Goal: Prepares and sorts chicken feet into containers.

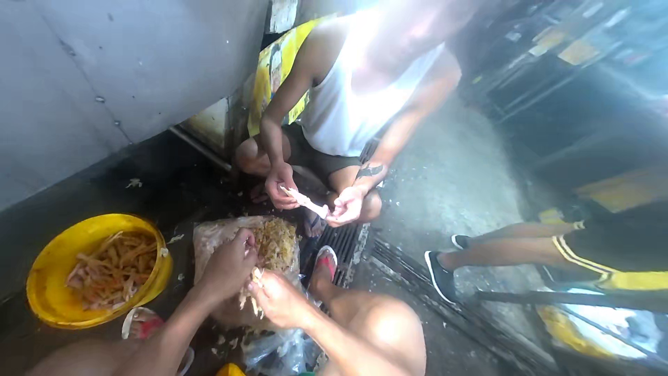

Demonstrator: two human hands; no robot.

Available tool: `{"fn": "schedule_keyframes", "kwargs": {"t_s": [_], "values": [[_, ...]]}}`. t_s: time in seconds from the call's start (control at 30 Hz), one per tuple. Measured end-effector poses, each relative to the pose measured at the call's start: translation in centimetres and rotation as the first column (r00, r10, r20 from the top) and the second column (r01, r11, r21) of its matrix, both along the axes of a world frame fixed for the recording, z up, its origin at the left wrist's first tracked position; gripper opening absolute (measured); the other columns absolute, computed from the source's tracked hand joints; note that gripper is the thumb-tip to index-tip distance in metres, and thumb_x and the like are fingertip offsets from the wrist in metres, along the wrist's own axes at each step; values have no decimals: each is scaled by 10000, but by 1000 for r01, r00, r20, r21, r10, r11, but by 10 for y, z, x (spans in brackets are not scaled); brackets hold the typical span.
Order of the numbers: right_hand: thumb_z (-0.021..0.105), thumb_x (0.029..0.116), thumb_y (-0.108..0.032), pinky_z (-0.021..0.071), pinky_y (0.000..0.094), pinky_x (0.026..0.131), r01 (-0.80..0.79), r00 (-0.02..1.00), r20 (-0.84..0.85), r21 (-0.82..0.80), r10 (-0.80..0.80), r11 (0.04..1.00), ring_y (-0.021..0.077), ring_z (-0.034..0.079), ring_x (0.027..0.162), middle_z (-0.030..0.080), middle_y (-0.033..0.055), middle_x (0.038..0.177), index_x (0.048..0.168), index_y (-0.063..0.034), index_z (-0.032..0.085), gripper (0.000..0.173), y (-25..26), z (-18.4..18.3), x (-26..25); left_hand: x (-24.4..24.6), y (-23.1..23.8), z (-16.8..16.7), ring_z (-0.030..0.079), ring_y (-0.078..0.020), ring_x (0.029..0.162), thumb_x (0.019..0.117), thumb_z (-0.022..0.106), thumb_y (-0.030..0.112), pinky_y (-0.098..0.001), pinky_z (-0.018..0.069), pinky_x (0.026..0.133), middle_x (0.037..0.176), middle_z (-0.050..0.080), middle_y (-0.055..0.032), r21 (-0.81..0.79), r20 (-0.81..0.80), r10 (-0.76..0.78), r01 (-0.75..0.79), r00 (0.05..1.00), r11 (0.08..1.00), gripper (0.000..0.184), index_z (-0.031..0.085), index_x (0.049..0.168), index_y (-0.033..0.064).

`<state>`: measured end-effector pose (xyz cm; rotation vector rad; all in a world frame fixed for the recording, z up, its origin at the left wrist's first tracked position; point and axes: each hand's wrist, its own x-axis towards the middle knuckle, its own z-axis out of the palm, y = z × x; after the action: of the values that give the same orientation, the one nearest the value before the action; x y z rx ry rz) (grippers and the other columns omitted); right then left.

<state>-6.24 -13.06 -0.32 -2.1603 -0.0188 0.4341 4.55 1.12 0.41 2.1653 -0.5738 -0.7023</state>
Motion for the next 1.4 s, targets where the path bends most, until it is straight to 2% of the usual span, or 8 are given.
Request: {"fn": "schedule_keyframes", "kwargs": {"t_s": [0.17,0.4,0.53,0.67,0.97,1.1,1.27,1.4], "values": [[409,1093,-306,497,414,662,29,995,-97,12,-28,999,204,571,680,539,81,721,844,-18,589,421,3,6,6,9,5,-13,661,-230,833,974,618,148,-465,571,764,978,656,-113,-72,-96,232,-239,968,968,292,560,1248,64],[430,1089,-287,477,333,594,146,987,-90,141,-134,979,123,532,603,502,20,666,803,-52,575,398,8,4,7,22,2,-22,647,-260,872,953,624,125,-486,552,778,985,641,-143,1,-163,325,-329,932,944,298,562,1236,51],[460,1052,-192,558,278,574,186,976,-174,372,-129,909,81,617,593,620,0,709,924,-44,627,258,11,12,-10,52,19,-19,658,-387,1022,999,627,182,-594,533,891,1103,659,-246,31,-84,517,-516,852,856,333,586,1268,-11],[489,1029,-100,596,242,639,204,976,-155,380,-155,902,45,655,659,670,-18,789,1085,-8,653,197,14,21,-36,81,50,-10,644,-400,992,975,593,165,-619,534,827,1121,637,-261,-77,-131,701,-712,701,698,328,579,1246,-19],[430,1006,-63,583,237,692,215,976,-83,307,-199,927,55,658,781,686,16,956,1295,-11,636,359,-1,-2,-12,54,31,-11,623,-263,801,958,576,143,-470,530,673,939,629,-154,-135,-305,613,-670,729,730,212,580,1135,26],[422,983,-69,572,274,598,377,923,-136,507,-360,775,90,639,667,677,18,836,1099,-10,690,298,5,-10,-7,45,22,-12,606,-241,718,960,578,159,-445,506,622,834,621,-119,-159,-281,537,-590,795,791,141,576,1054,53],[472,1064,-273,581,277,704,364,921,-108,582,-374,727,76,660,757,699,9,861,976,-50,697,329,7,-16,-4,13,15,-2,576,-244,657,1005,567,133,-440,504,578,820,585,-113,-189,-30,466,-463,884,866,112,553,1097,72],[477,1094,-272,592,320,790,449,888,-175,525,-424,723,118,679,848,704,57,935,1079,-20,703,338,13,-21,0,-10,3,-14,585,-233,563,1023,563,173,-439,524,511,712,593,-84,-218,216,406,-362,888,906,146,561,1130,74]]}}
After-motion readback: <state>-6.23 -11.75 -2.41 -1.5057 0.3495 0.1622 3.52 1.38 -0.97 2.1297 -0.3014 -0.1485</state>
